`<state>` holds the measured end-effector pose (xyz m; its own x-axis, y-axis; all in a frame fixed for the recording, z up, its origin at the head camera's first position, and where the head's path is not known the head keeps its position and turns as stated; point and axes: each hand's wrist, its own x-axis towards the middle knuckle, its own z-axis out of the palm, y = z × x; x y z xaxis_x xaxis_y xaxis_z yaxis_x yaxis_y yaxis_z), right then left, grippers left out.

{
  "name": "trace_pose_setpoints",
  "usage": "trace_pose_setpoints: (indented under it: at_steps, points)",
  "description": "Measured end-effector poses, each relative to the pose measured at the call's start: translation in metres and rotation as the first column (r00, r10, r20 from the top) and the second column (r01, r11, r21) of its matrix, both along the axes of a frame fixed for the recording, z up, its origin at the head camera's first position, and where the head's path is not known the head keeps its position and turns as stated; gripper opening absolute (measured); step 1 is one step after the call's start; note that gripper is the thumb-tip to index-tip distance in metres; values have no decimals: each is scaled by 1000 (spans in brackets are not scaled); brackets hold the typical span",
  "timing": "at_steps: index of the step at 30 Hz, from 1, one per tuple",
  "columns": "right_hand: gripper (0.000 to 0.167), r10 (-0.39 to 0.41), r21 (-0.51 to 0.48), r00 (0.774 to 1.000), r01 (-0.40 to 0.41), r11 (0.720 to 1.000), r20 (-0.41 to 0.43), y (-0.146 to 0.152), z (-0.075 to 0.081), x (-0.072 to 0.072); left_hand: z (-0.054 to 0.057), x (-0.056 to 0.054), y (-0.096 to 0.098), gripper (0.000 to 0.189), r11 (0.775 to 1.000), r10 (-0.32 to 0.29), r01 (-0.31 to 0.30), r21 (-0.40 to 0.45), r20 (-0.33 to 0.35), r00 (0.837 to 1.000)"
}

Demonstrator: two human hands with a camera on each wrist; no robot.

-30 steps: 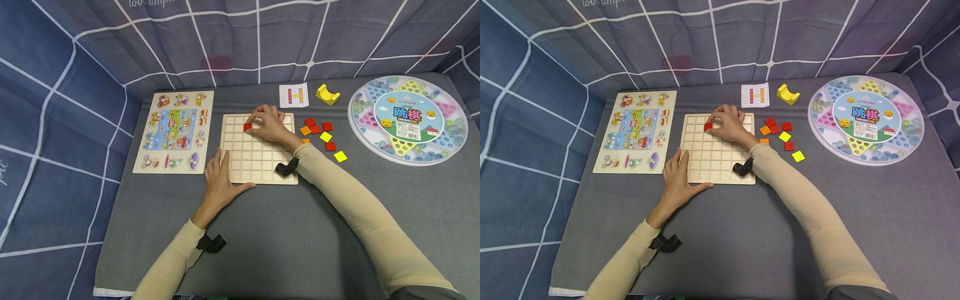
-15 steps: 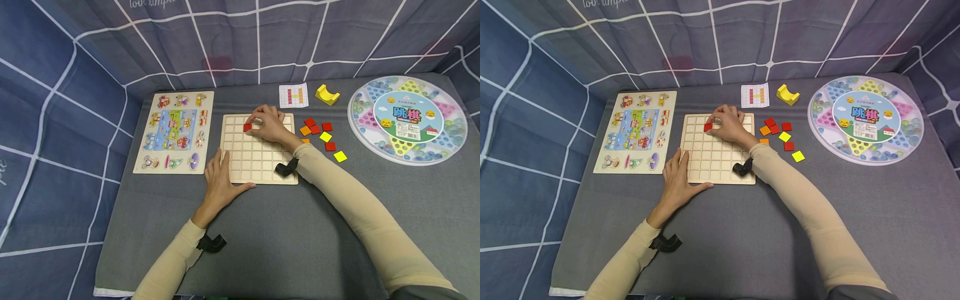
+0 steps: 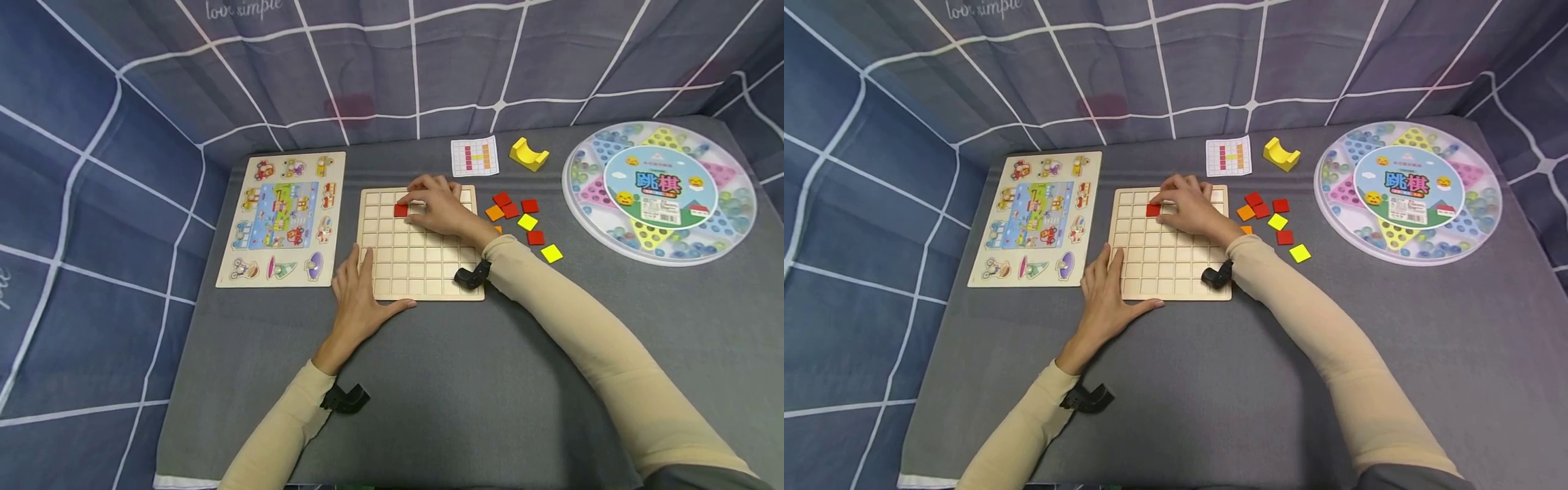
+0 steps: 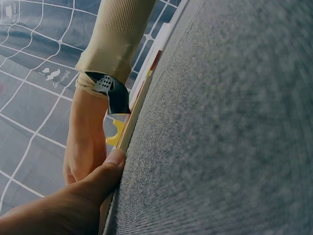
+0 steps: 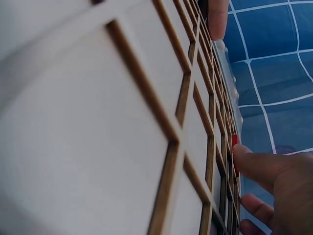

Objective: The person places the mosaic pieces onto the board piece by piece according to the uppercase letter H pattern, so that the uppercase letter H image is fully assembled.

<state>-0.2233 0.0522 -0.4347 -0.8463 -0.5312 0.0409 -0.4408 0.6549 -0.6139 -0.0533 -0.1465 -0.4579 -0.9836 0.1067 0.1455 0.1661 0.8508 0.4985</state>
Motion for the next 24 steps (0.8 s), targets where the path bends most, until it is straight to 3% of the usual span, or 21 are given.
trace_pose_setpoints:
  at_steps: [14,24]
  points:
    - [40,102,102,995,-101,990,-12,10,9,1,0,0,1,121,1000,-11,11,2,-39,999]
    - [45,87,-7,996,-87,996,18,28,9,6,0,1,0,121,1000,-14,14,3,-34,999]
